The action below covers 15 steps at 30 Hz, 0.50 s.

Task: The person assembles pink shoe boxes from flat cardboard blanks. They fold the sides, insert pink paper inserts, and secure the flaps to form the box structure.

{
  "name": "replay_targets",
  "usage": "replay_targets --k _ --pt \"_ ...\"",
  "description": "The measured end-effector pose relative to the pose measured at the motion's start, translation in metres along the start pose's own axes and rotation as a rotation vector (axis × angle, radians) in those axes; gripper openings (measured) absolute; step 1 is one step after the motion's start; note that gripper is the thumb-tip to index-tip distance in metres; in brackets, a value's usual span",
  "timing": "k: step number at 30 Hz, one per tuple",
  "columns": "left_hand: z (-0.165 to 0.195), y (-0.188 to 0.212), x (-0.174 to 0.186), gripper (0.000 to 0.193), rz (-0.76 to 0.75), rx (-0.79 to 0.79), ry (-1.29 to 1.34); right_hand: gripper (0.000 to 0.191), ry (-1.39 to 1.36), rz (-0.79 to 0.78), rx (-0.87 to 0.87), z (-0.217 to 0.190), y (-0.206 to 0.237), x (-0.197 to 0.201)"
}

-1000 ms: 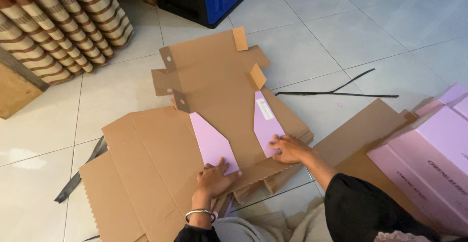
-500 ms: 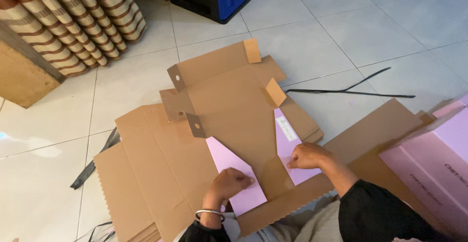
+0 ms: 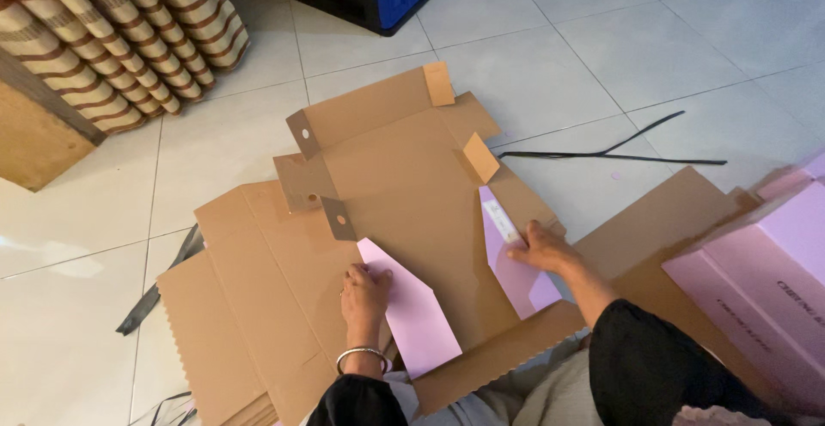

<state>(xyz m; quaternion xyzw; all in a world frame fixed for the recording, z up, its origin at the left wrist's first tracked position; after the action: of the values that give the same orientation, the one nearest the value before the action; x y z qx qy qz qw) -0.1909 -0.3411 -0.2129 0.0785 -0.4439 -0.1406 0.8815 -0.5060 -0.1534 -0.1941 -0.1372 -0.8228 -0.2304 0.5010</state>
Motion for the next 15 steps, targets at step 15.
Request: replay_targets --k 15 --pt "0.008 0.006 0.011 0.067 0.012 0.020 0.210 0.075 -0.340 0.176 -0.151 -0.008 0.009 0.019"
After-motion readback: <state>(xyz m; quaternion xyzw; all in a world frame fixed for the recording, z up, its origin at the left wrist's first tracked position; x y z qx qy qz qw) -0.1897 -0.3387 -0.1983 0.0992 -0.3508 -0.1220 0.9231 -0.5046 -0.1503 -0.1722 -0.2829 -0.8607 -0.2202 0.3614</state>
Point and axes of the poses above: each hand's wrist, its own y-axis away from the middle knuckle, its own x-axis out of the back of the hand, z = x × y, the point moved 6 cm from there along -y, towards the middle knuckle, and after that the axes turned 10 degrees about x, right-handed, at the moved point
